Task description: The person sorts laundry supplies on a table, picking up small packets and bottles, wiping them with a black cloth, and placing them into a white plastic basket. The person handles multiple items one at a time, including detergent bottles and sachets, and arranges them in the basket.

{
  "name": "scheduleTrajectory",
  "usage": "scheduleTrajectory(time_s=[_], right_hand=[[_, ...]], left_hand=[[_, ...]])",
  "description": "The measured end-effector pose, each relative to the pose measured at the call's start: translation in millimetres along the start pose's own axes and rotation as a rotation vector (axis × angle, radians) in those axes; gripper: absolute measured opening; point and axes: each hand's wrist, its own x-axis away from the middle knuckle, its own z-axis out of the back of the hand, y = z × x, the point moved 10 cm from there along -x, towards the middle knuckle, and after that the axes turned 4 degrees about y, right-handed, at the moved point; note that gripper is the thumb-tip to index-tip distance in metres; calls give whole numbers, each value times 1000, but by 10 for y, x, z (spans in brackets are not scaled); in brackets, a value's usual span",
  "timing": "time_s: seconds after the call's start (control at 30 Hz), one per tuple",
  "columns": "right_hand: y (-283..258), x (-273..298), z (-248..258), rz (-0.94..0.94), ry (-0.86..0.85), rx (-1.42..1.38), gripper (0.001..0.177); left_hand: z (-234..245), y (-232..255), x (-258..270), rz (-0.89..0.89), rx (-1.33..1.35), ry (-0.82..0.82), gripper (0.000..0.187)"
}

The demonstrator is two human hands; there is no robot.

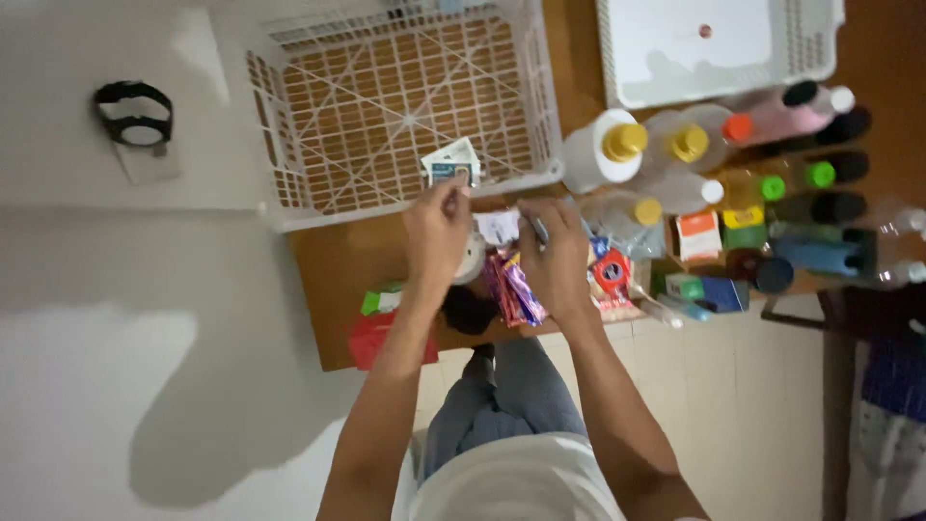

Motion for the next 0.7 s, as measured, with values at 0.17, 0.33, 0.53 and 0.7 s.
scheduleTrajectory(time_s=[0.17,0.33,0.53,0.7], right_hand=[[517,-804,-1063,-55,-261,50,19],[1027,-1136,-2181,94,-557,300,23],[1303,-1021,-2852,179,-885,750,44],[1425,-869,-3046,166,-974,687,41]], left_hand=[[-36,-606,-822,-119,-126,14,22],[-521,-1280,-1247,8,-368,-232,16],[-991,-1774,-1312,105,-573,-532,21],[-1067,-1994,-1328,97,-569,-482,14]])
